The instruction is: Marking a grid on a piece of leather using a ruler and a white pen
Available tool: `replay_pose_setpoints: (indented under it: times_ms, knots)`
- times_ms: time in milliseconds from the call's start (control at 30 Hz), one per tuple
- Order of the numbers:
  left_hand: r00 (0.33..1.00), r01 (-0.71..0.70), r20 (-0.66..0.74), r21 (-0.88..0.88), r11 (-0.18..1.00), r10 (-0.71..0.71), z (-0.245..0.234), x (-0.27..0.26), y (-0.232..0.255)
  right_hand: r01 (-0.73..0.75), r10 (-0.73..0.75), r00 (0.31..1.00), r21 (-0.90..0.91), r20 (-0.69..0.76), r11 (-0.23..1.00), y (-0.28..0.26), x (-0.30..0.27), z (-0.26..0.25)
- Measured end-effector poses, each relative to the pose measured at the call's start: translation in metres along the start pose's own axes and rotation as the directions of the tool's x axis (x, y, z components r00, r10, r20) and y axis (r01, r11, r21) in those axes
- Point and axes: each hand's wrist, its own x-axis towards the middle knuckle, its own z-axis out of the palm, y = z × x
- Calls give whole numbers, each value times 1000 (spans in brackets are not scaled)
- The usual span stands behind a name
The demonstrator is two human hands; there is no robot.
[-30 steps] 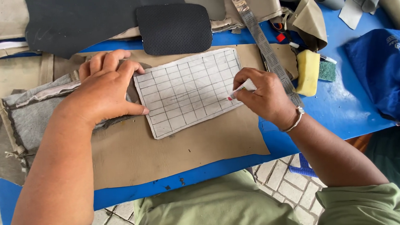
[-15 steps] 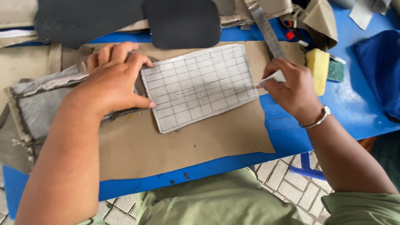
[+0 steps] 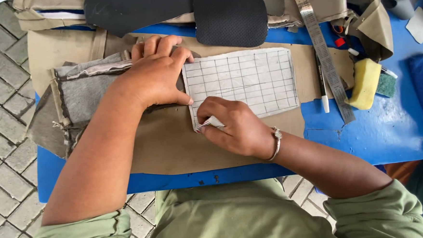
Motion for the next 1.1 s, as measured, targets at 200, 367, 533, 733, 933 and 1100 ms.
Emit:
replay_pose_setpoints:
  times_ms: [200,367,533,733,933,1100]
  knots:
    - [1000,29,-4,4,1000,-29,3,0,5,-28,28,1000,-25,-9,999,8,-2,4]
    - [1000,24,17,54,998,-25,10,5,17,-33,32,999,-90,-5,995,5,-7,-1]
    - [1000,-15,25,47,999,14,10,1,22,-84,83,996,-240,-14,967,9,-17,-1]
    - [951,-299,-56,90,950,304,18,-4,37,-129,114,991,-366,-63,921,9,-24,-7]
    - [939,-308,150,-27,951,309,29,3,42,-239,192,970,-418,-150,877,14,-35,-17]
    - [930,-311,210,12,950,301,25,2,44,-295,245,954,-390,-174,872,17,-39,-20]
